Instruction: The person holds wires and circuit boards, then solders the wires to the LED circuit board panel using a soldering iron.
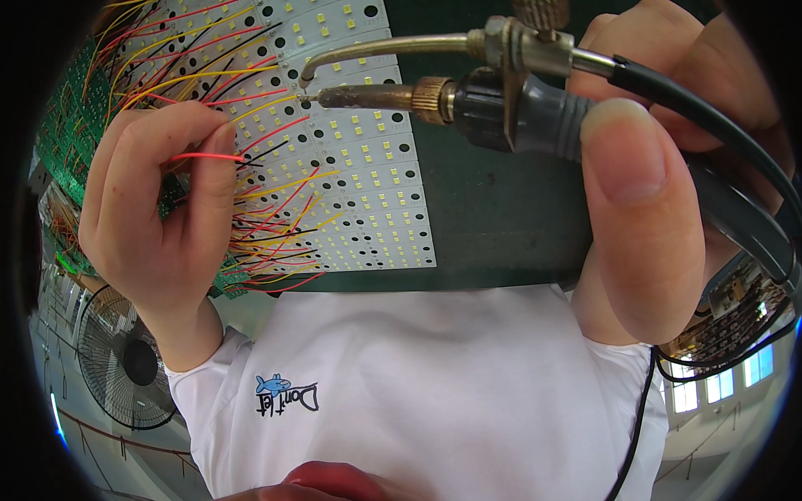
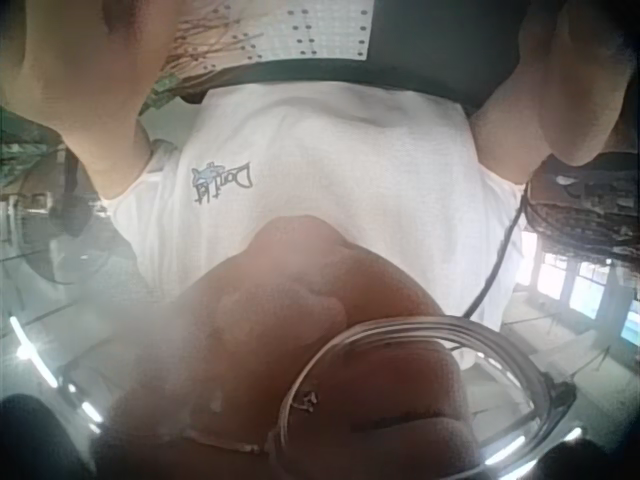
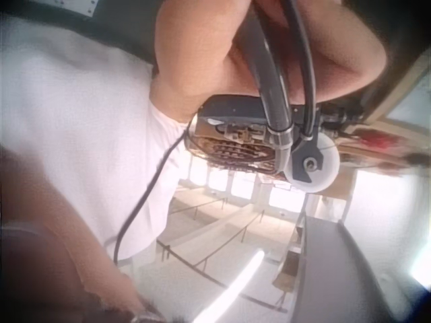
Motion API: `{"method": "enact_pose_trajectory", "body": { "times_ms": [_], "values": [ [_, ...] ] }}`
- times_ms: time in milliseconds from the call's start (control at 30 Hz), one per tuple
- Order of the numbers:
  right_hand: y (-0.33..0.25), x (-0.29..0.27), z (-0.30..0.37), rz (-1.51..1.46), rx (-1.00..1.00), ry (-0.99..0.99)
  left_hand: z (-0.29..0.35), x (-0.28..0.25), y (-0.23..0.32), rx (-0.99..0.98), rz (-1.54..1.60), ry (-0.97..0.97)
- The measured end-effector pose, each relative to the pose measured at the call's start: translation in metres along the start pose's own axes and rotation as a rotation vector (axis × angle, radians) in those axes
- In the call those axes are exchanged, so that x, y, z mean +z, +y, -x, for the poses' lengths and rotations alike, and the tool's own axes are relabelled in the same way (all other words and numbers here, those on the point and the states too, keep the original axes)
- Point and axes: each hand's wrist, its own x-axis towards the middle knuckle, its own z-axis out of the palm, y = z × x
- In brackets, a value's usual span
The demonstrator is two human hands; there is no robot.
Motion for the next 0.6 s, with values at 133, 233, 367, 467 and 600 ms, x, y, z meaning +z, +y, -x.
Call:
{"method": "enact_pose_trajectory", "body": {
  "times_ms": [133,233,367,467,600],
  "values": [
    [-0.003,0.005,0.008,-0.009,0.014,0.019,0.001,0.002,-0.002,0.019,0.015,0.041],
    [-0.010,0.004,0.015,0.013,0.171,0.109,0.000,0.002,-0.001,0.019,0.008,0.039],
    [-0.001,0.001,0.014,-0.060,0.074,0.029,-0.002,0.003,0.001,0.015,0.017,0.041],
    [-0.007,-0.002,0.014,-0.042,0.099,0.019,0.000,0.002,0.001,0.025,0.003,0.039],
    [-0.008,0.002,0.012,0.025,0.110,0.037,0.001,0.002,-0.003,0.062,-0.013,0.026]
  ]
}}
